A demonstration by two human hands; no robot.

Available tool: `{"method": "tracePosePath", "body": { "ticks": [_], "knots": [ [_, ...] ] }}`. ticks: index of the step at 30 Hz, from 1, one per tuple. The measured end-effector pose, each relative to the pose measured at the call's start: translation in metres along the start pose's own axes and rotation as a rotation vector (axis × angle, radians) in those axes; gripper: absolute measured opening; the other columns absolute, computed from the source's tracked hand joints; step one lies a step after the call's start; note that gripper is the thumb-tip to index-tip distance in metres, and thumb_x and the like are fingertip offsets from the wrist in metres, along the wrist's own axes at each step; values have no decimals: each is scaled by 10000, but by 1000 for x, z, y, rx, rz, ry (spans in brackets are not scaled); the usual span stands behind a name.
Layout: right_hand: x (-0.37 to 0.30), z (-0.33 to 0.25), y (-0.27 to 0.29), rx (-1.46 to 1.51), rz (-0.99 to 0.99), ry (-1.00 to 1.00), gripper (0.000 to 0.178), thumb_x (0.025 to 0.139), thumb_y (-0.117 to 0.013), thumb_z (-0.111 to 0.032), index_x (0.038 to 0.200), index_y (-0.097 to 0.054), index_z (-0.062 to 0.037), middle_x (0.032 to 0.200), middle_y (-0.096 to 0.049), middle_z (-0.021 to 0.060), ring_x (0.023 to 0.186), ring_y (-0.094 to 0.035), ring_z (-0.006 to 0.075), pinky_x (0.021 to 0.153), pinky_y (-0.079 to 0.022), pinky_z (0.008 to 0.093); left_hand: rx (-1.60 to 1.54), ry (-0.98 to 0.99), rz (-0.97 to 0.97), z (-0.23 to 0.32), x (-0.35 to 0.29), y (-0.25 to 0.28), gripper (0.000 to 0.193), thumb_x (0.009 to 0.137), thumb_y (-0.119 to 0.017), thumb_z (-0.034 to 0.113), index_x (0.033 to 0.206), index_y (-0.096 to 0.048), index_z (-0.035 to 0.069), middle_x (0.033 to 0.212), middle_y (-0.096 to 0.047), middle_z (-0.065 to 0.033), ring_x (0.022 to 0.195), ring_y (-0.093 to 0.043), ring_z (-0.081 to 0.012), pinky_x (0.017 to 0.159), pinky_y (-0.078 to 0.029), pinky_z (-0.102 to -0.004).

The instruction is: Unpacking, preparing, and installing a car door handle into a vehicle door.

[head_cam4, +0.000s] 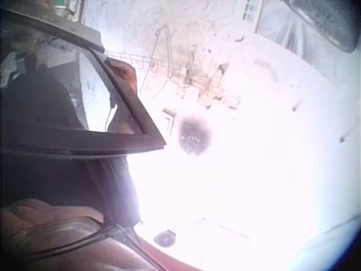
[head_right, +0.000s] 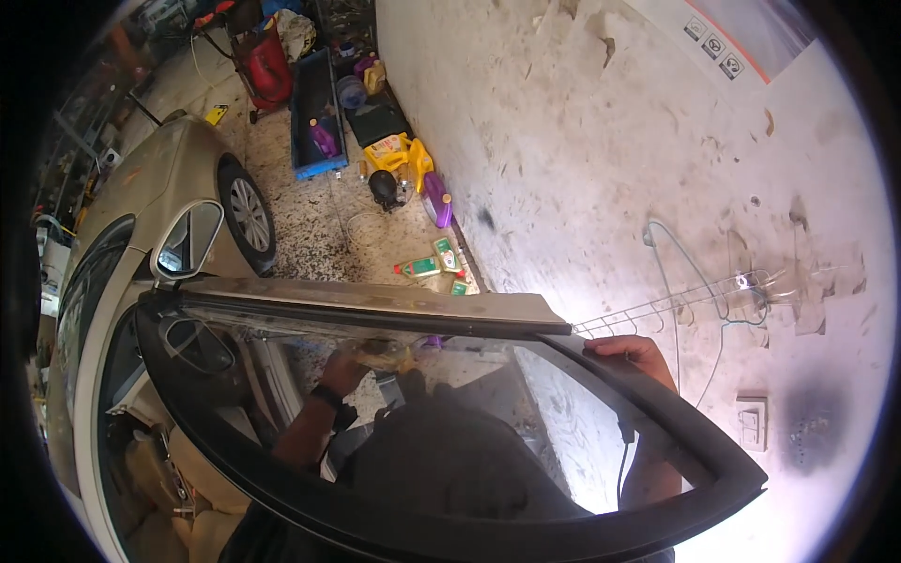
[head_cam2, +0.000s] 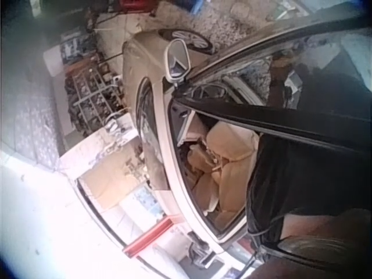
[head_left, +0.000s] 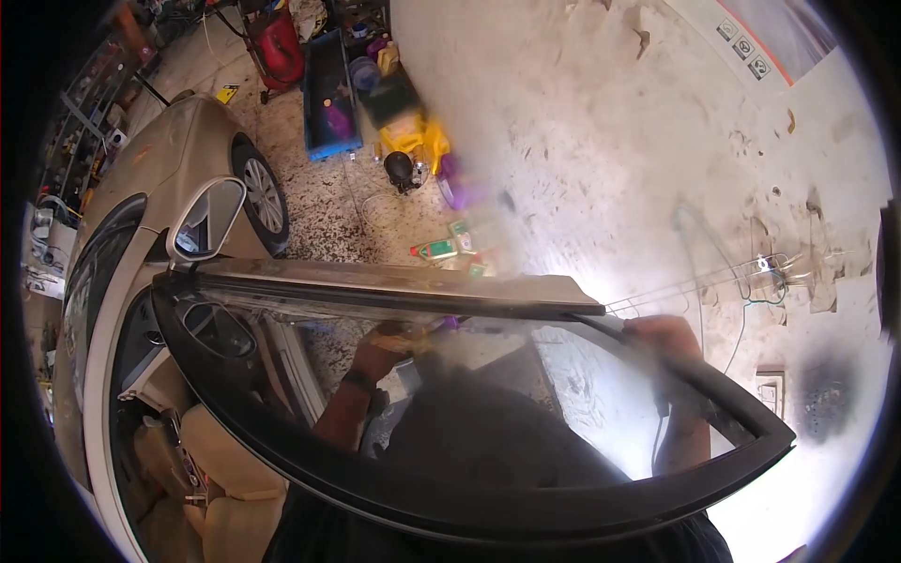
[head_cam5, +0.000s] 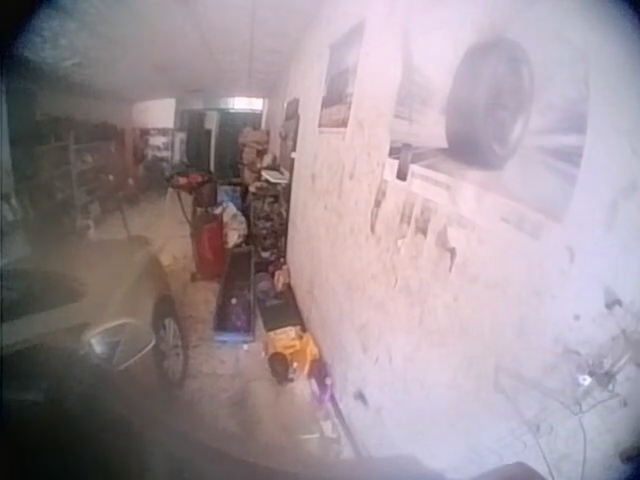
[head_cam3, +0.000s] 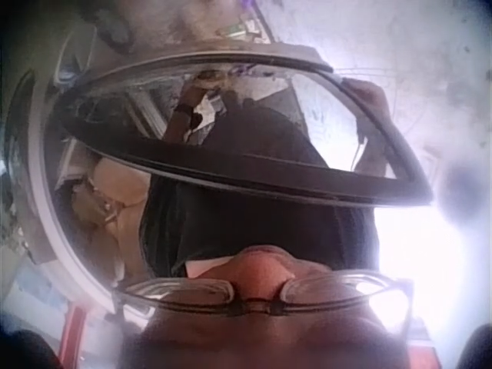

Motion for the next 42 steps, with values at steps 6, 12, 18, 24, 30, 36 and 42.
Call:
{"method": "tracePosePath", "body": {
  "ticks": [6, 12, 18, 24, 30, 36, 42],
  "knots": [
    [-1, 10, -2, -19, 92, 53, 308, 923, -674, -154, 1114, -568, 64, 1217, -622, 274, 1105, -654, 303, 993, -538, 379, -270, 52, -65, -6, 10, 0, 485, 787, -839, 199, 1215, -652, 66, 1176, -695, -101, 1061, -669, -200, 937, -532, -334],
    [4, 2, -11, 48, 93, 54, 229, 907, -678, -83, 1066, -595, 59, 1167, -650, 264, 1070, -672, 294, 971, -554, 368, -490, 258, -115, -11, -8, -4, 457, 797, -823, 159, 1190, -649, 4, 1141, -701, -119, 1060, -661, -186, 935, -526, -335],
    [28, -24, 16, 45, -214, -187, 226, 888, -670, -4, 1098, -673, 81, 1245, -646, 255, 1016, -697, 294, 928, -563, 342, -807, 300, 241, -32, -26, -63, 452, 856, -723, 1, 1285, -595, 58, 1138, -651, -131, 997, -643, -202, 874, -560, -351],
    [88, 16, 108, -175, -452, -626, 223, 883, -584, 65, 1079, -688, 89, 1239, -655, 256, 999, -699, 309, 844, -576, 368, -1729, 419, 905, -44, -39, -112, 260, 926, -609, 70, 1163, -533, -6, 1015, -600, -121, 887, -633, -241, 801, -562, -363],
    [70, 34, 51, -376, -287, -538, 187, 934, -570, -45, 1091, -655, 11, 1053, -700, 157, 814, -673, 150, 643, -502, 252, -1330, 532, 1181, 2, -107, -104, 275, 921, -651, 229, 1104, -621, 26, 1018, -654, -65, 874, -639, -152, 773, -566, -322],
    [23, 124, 44, -839, -605, -821, 576, 927, -644, -146, 1450, -429, -40, 1276, -640, 161, 1046, -666, 204, 763, -524, 292, -1525, 512, 996, 68, -148, -139, 349, 918, -669, 277, 1143, -621, 15, 1009, -657, -52, 875, -641, -144, 779, -556, -306],
    [8, 162, -69, -889, -996, -748, 799, 798, -738, -24, 1507, -369, -33, 1343, -559, 117, 1244, -524, 188, 1043, -427, 348, -1924, 408, 671, 133, -119, -185, 292, 949, -655, 211, 1151, -592, 10, 1017, -648, -50, 916, -661, -156, 823, -581, -338]
  ]
}}
Point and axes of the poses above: each hand's wrist, its own x-axis towards the middle knuckle, its own y-axis out of the back of the hand, z = x × y, the point moved 1 cm from there along x, towards the middle knuckle
